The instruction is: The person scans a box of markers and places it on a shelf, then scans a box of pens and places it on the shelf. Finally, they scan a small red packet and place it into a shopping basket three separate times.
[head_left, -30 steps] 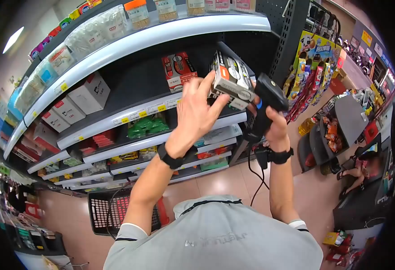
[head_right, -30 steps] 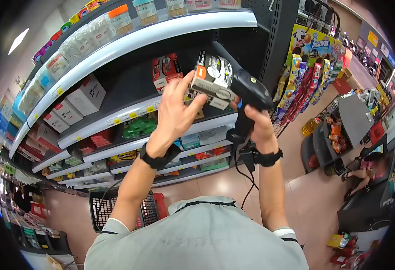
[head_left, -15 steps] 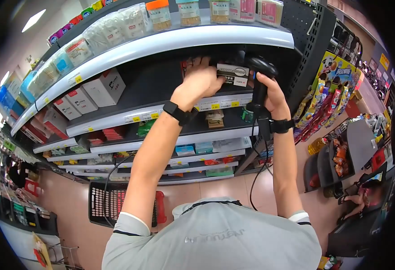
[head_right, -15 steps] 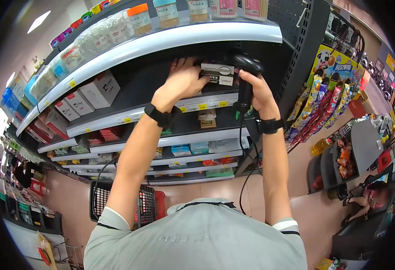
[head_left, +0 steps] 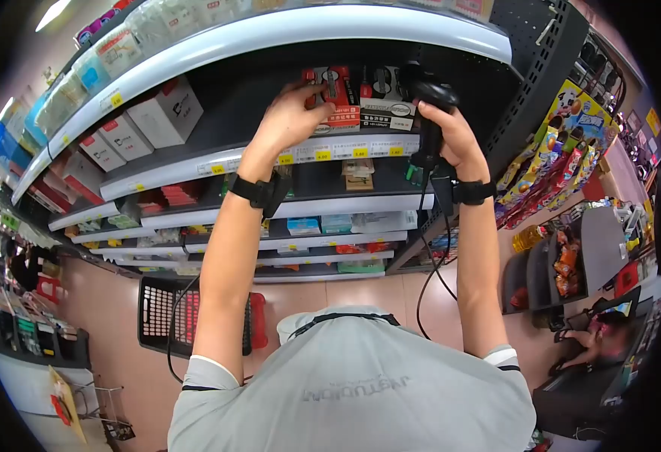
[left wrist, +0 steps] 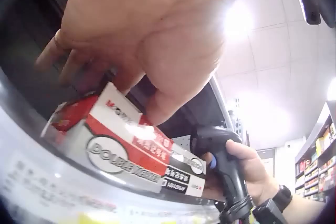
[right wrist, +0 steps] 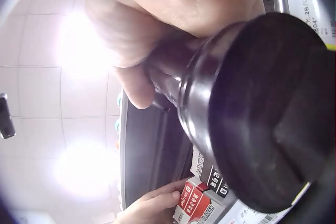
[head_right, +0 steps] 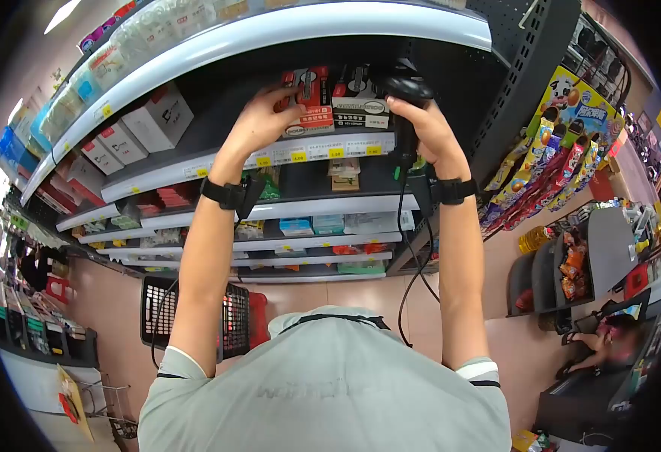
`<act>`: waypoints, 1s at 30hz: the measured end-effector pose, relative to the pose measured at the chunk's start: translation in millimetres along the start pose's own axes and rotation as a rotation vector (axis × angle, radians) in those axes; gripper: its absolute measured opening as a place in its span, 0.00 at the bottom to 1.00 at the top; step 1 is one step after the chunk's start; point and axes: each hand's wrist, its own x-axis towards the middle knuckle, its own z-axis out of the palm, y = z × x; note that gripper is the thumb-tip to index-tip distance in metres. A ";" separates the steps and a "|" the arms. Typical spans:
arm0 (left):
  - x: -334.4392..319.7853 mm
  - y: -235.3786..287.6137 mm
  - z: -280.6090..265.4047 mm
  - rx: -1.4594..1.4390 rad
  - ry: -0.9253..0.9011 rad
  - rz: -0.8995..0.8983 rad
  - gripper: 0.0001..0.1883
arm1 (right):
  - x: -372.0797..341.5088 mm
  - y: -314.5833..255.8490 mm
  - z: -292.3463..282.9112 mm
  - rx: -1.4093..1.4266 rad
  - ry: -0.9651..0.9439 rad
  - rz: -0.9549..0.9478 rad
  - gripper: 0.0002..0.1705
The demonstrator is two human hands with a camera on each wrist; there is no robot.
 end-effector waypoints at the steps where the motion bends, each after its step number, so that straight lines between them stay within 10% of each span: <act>1: 0.3 -2.4 0.4 -0.043 -0.010 0.000 0.29 | 3.0 -0.3 -2.5 -0.044 -0.002 -0.001 0.20; 30: -15.8 -38.4 0.5 -0.419 0.030 -0.108 0.23 | 24.2 -2.0 -1.6 -0.232 -0.217 0.098 0.20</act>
